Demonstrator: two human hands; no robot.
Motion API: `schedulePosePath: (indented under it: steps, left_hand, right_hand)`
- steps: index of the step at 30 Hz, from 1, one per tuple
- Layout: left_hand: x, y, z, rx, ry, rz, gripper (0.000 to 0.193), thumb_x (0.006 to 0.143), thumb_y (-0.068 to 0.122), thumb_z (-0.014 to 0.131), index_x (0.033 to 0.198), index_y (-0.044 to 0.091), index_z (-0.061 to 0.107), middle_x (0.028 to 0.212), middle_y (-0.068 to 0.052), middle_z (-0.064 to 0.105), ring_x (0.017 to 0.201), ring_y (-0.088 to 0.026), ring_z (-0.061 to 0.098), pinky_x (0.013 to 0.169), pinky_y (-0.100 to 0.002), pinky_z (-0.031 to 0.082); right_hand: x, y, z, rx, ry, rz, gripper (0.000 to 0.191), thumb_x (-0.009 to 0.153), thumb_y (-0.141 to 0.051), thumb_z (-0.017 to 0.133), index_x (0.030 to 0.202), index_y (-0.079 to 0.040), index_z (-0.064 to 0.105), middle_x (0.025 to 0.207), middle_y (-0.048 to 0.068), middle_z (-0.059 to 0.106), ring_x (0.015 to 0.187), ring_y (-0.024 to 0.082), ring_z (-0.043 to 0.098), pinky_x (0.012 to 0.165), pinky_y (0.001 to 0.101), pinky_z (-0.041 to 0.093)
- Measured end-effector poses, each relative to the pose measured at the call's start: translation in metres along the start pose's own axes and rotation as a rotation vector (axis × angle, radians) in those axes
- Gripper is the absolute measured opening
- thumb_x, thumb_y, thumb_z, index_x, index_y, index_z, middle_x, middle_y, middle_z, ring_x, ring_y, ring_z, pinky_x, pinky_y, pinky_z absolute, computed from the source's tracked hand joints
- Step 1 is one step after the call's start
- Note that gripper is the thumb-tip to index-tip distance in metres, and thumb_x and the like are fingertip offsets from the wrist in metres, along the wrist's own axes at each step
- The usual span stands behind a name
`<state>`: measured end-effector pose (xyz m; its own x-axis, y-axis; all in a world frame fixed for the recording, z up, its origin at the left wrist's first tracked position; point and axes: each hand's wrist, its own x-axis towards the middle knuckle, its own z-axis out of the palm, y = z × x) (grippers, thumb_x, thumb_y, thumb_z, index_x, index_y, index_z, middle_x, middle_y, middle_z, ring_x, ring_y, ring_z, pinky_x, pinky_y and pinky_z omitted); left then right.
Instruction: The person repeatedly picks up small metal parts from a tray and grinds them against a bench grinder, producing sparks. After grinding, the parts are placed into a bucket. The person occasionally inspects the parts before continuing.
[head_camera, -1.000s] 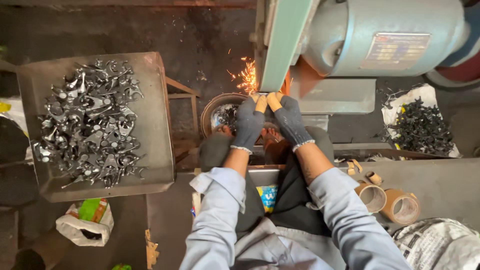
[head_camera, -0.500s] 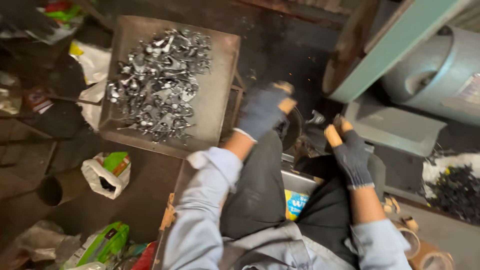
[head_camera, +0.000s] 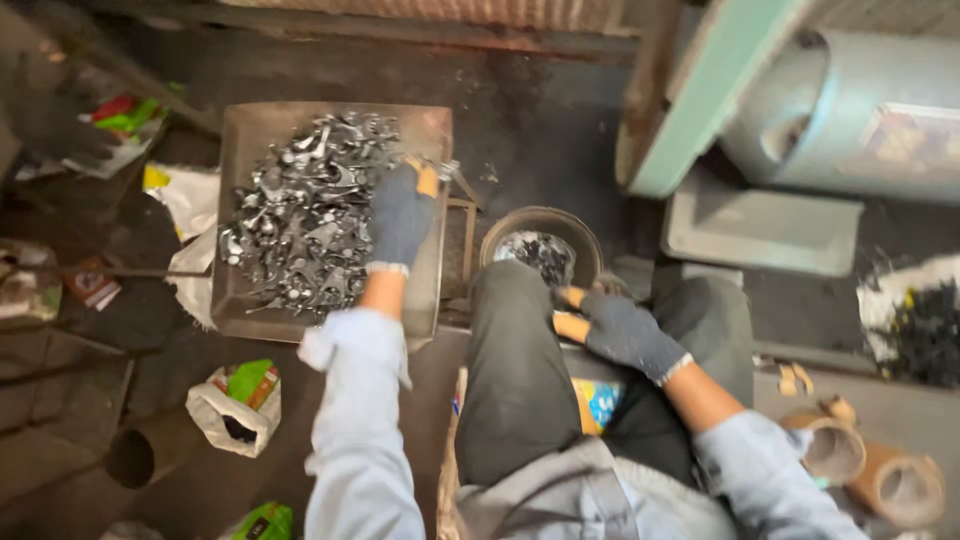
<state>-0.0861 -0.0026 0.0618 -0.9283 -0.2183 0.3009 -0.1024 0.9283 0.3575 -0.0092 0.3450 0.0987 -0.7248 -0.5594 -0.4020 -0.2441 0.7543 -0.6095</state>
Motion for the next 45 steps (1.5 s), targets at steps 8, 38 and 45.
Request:
schedulePosePath:
  steps: [8, 38, 45]
  left_hand:
    - [-0.158, 0.198, 0.011, -1.554, -0.496, -0.404, 0.046, 0.098, 0.012, 0.069, 0.139, -0.001, 0.055, 0.121, -0.009, 0.068, 0.107, -0.014, 0.065, 0.093, -0.031, 0.054]
    - [-0.087, 0.219, 0.202, -0.959, -0.144, -0.144, 0.024, 0.102, 0.018, 0.06, 0.113, -0.002, 0.067, 0.106, -0.016, 0.075, 0.099, -0.02, 0.068, 0.088, -0.034, 0.054]
    - [-0.1, 0.236, 0.21, -0.871, -0.218, -0.264, 0.021, 0.093, 0.016, 0.065, 0.1, -0.004, 0.068, 0.094, -0.021, 0.074, 0.085, -0.026, 0.073, 0.077, -0.035, 0.055]
  right_hand:
    - [-0.023, 0.049, 0.024, 1.165, 0.512, -0.101, 0.054, 0.104, -0.024, 0.06, 0.149, 0.003, 0.048, 0.14, 0.012, 0.062, 0.127, 0.022, 0.06, 0.108, 0.0316, 0.048]
    - [0.074, 0.117, -0.027, 1.115, 0.515, 0.133, 0.032, 0.103, -0.031, 0.059, 0.1, 0.0, 0.07, 0.086, -0.001, 0.071, 0.076, 0.006, 0.062, 0.067, 0.0236, 0.052]
    - [0.069, 0.14, -0.018, 1.0, 0.582, 0.18, 0.038, 0.108, -0.031, 0.061, 0.099, 0.005, 0.07, 0.083, 0.002, 0.066, 0.073, 0.009, 0.054, 0.063, 0.0264, 0.044]
